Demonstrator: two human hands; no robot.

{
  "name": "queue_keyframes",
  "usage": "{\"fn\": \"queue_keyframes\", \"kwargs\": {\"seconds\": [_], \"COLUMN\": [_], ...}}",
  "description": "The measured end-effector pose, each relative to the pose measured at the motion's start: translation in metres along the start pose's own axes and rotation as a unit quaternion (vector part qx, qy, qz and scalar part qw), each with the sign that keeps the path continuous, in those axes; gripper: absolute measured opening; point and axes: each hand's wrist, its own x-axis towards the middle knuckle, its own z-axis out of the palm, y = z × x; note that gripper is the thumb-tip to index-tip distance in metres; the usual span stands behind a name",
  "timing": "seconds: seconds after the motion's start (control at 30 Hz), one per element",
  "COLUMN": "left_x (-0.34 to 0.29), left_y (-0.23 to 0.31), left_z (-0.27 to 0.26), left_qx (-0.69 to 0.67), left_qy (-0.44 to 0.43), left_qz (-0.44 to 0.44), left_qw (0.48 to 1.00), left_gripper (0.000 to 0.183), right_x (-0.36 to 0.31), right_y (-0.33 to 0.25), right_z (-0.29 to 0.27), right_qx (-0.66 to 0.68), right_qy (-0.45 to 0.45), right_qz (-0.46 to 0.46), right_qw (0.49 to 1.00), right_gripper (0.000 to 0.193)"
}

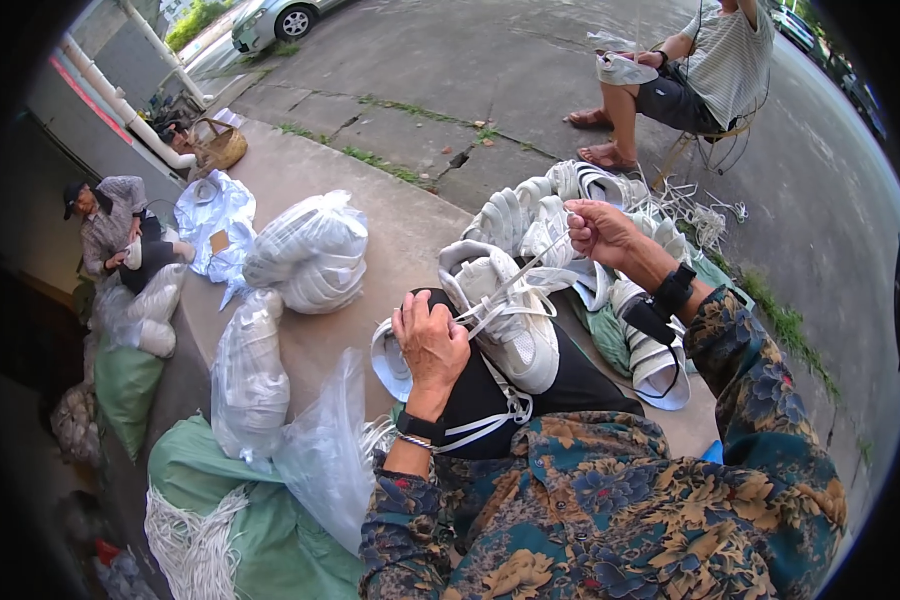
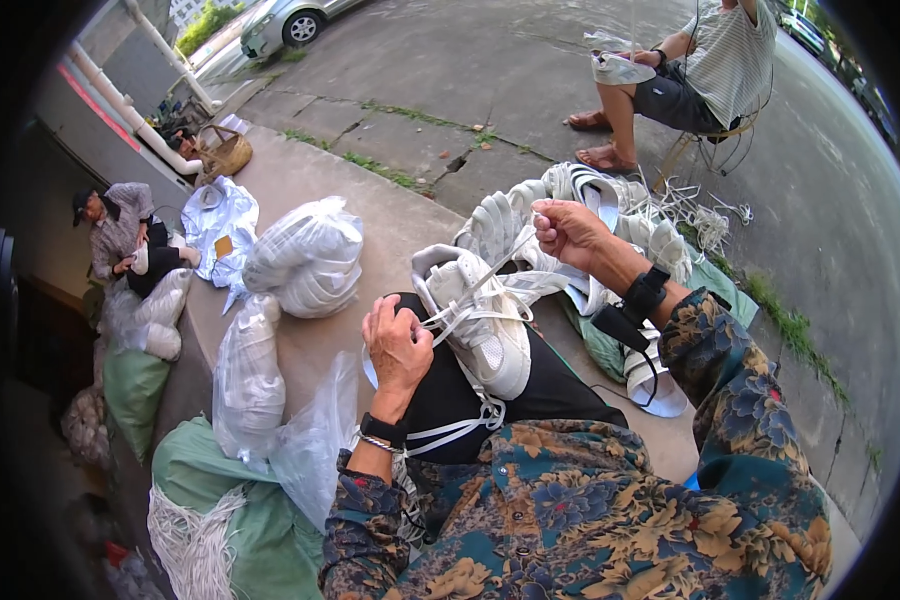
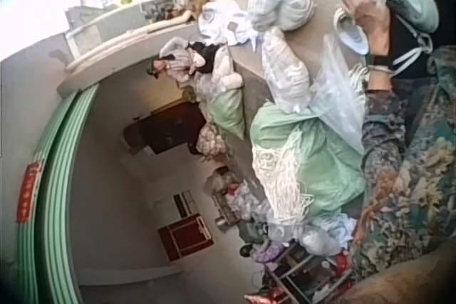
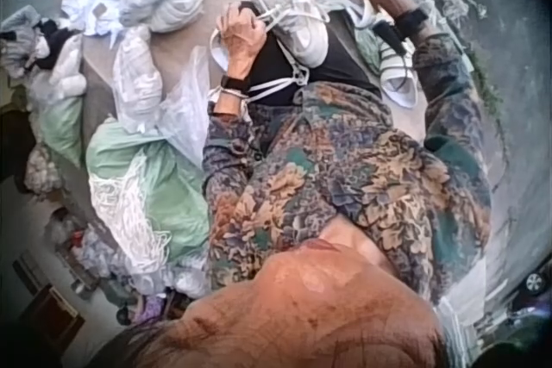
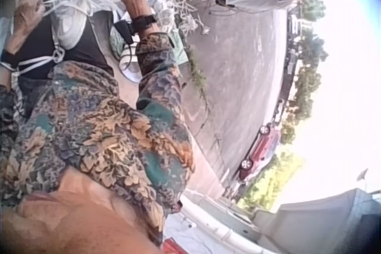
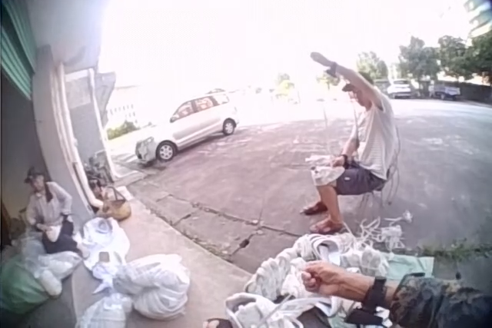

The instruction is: Lacing white sneakers while sitting outdoors among piles of shoes.

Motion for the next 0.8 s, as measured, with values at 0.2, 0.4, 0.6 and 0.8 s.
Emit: {"fn": "queue_keyframes", "kwargs": {"seconds": [0.2,0.4,0.6,0.8], "left_x": [-0.053,-0.116,-0.064,-0.021], "left_y": [-0.109,-0.182,-0.09,0.024], "left_z": [-0.05,-0.08,-0.044,-0.005], "left_qx": [0.181,0.252,-0.02,-0.132], "left_qy": [0.068,0.036,0.096,-0.063], "left_qz": [-0.165,-0.38,-0.241,-0.03], "left_qw": [0.967,0.889,0.966,0.989], "left_gripper": [0.009,0.009,0.02,0.02], "right_x": [-0.011,-0.065,-0.059,-0.03], "right_y": [-0.076,-0.173,-0.142,0.016], "right_z": [-0.06,-0.118,-0.094,-0.002], "right_qx": [0.052,0.124,-0.04,-0.433], "right_qy": [0.049,0.071,0.137,-0.136], "right_qz": [-0.092,-0.226,-0.261,-0.079], "right_qw": [0.993,0.964,0.955,0.887], "right_gripper": [0.01,0.007,0.023,0.021]}}
